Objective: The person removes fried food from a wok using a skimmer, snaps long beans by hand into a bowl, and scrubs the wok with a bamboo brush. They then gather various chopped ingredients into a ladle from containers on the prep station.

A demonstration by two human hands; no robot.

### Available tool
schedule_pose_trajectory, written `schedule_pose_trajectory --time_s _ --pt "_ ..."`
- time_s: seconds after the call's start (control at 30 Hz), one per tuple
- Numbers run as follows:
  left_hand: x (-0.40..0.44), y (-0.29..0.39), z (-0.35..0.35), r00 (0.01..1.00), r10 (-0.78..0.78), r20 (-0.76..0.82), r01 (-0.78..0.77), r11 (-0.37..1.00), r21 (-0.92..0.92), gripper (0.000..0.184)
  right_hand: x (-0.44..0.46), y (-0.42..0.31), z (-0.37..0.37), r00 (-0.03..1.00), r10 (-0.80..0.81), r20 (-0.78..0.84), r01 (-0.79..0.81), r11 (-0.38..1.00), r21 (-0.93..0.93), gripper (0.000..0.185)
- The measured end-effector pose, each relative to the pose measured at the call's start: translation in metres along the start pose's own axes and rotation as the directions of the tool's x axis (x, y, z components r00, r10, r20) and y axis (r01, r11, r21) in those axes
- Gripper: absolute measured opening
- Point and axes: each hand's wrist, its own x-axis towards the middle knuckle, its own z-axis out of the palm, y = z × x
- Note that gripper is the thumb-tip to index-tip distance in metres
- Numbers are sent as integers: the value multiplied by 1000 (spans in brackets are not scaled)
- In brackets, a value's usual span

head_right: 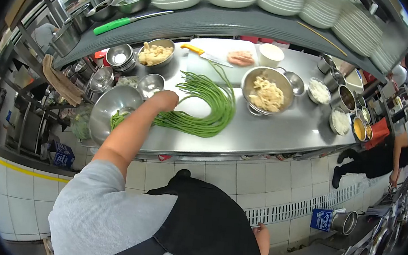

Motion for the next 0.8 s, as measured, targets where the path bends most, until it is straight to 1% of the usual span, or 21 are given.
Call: schedule_pose_trajectory --time_s 0.03,0.07,0.1,0.13,0.2,0.23,0.27,0.3,0.37,0.4,0.43,0.47,0.5,0.53,0.57,0.6,0.63,0.67,0.7,0.77,0.8 --pt "-1 -7 -7 998 24 57 -28 997 75 22 11 -2 15 994 -98 -54 98 995 -14 40" --pt "0 -16 -11 992 46 117 -64 987 147 23 18 -17 27 994 -94 -49 93 995 -23 40" --pt "7 -27 -12 985 67 160 -93 982 164 23 23 -42 33 976 -198 -87 193 979 -62 39" --pt "16 -40 -12 983 71 167 -97 983 154 23 30 -68 39 946 -302 -121 291 951 -104 37" --pt "35 -64 -13 966 243 84 -245 969 15 21 14 -164 38 941 -335 -52 330 939 -97 35" --pt "40 -70 -15 965 245 90 -246 969 2 21 22 -185 50 904 -423 -68 420 906 -54 34" --pt "42 -74 -23 947 310 80 -310 951 -18 21 24 -215 59 858 -507 -88 508 861 -11 34" --pt "44 -76 -29 926 373 66 -372 928 -31 21 24 -244 63 845 -531 -67 531 847 -29 33" --pt "52 -74 -1 925 375 69 -377 926 18 20 14 -304 76 830 -555 -57 554 832 -44 32" --pt "45 -66 5 890 427 161 -453 868 203 20 14 -326 82 787 -616 -21 616 788 -10 32" --pt "16 -56 -12 890 433 145 -455 869 193 19 15 -344 87 735 -678 1 677 735 23 31" --pt "23 -53 0 889 414 195 -452 862 231 20 16 -359 92 715 -698 27 698 716 11 31" --pt "18 -53 1 877 466 117 -480 844 237 18 18 -372 96 694 -719 45 720 694 -2 30" --pt "17 -52 -5 872 474 124 -490 836 245 18 17 -387 96 663 -746 70 749 660 -58 32" --pt "20 -52 -3 868 488 94 -497 848 185 19 15 -401 95 667 -738 108 744 666 -45 35" --pt "18 -50 -5 861 508 42 -508 850 136 19 27 -403 101 503 -864 28 852 490 -186 36" --pt "7 -46 -17 853 522 26 -522 847 97 19 31 -415 101 442 -897 -13 871 433 -230 38" --pt "9 -45 -12 876 481 40 -483 875 39 18 34 -425 103 381 -924 -43 885 378 -273 40" --pt "9 -44 -6 871 491 27 -492 869 58 20 40 -437 103 357 -932 -63 890 360 -279 39" --pt "5 -49 6 846 533 9 -520 822 232 23 64 -452 116 292 -952 -89 913 306 -269 36" --pt "8 -51 16 861 502 76 -502 819 276 23 76 -454 125 281 -953 -113 915 302 -268 36"
